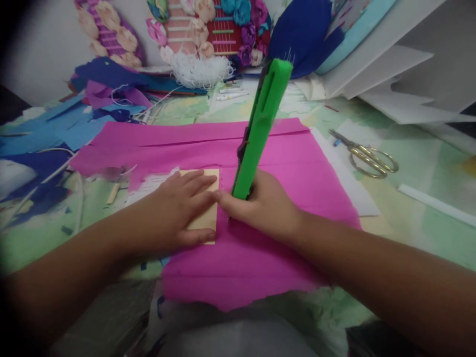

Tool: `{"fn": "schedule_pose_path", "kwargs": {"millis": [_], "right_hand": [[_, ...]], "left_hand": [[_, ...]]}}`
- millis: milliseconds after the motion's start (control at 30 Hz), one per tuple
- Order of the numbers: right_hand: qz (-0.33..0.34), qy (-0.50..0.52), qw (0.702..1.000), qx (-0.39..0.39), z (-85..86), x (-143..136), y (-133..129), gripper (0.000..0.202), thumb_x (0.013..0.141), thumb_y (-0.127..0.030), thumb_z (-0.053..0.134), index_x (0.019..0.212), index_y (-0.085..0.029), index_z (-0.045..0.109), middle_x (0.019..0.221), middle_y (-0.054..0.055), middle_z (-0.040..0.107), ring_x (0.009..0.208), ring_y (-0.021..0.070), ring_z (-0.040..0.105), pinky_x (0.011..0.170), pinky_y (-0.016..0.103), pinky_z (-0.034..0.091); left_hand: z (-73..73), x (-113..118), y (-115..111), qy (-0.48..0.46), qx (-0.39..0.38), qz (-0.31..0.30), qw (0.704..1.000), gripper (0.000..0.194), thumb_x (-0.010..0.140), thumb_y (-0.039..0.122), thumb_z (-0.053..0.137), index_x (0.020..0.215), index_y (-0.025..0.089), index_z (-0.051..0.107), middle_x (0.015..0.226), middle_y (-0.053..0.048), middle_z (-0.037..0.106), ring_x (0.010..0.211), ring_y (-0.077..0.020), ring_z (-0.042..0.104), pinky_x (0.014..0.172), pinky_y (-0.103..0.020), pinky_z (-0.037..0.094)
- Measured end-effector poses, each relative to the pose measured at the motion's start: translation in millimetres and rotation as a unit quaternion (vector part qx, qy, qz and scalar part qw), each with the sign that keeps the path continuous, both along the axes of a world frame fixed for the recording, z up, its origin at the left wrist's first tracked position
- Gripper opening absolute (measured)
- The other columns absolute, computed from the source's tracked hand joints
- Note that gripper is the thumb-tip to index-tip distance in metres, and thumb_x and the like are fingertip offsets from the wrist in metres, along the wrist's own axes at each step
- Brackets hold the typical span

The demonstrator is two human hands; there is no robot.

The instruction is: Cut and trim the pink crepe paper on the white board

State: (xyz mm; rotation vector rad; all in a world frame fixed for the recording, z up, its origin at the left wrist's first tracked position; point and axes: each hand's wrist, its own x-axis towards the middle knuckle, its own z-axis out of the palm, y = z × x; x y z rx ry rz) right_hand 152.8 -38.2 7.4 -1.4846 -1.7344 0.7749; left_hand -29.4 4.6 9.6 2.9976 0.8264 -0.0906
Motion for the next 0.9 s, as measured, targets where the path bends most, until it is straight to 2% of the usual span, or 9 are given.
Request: {"fn": "schedule_pose_path", "kwargs": {"millis": [200,533,767,900], "right_hand": [[0.012,-0.015,1.0,-0.001,-0.4,-1.1,0.0,0.021,0.071,-0.034,0.055,0.06,-0.019,0.047,0.055,-0.002,0.051,0.052,0.0109,0.049,0.046,0.024,0.038],[0.046,-0.065,0.995,0.056,-0.7,-2.7,-2.2,0.017,0.069,-0.025,0.054,0.058,-0.018,0.043,0.05,-0.005,0.045,0.048,0.0077,0.043,0.045,0.021,0.034],[0.094,-0.029,0.992,0.081,-2.9,-2.9,-5.9,0.012,0.069,-0.023,0.055,0.065,-0.019,0.045,0.055,-0.005,0.049,0.051,0.0077,0.046,0.048,0.02,0.036],[0.083,-0.016,0.994,0.061,-2.9,-1.7,-5.3,0.015,0.07,-0.027,0.056,0.063,-0.019,0.046,0.055,-0.004,0.05,0.051,0.0089,0.048,0.048,0.022,0.038]], "left_hand": [[-0.3,-0.2,0.0,0.0,0.001,-0.001,1.0,0.065,0.076,0.06,0.043,0.123,0.016,0.042,0.135,-0.017,0.03,0.123,-0.0376,0.024,0.096,-0.057,0.02],[0.8,0.8,0.6,0.003,-0.001,0.001,1.0,0.065,0.075,0.059,0.044,0.123,0.015,0.043,0.134,-0.016,0.032,0.122,-0.0367,0.025,0.096,-0.055,0.019],[0.4,-0.1,1.2,0.006,-0.012,0.001,1.0,0.064,0.077,0.059,0.042,0.126,0.018,0.04,0.136,-0.014,0.029,0.123,-0.0374,0.023,0.095,-0.057,0.019],[-0.1,-0.2,0.0,0.004,-0.003,0.003,1.0,0.064,0.077,0.059,0.043,0.124,0.016,0.042,0.136,-0.016,0.03,0.123,-0.0373,0.023,0.096,-0.057,0.019]]}}
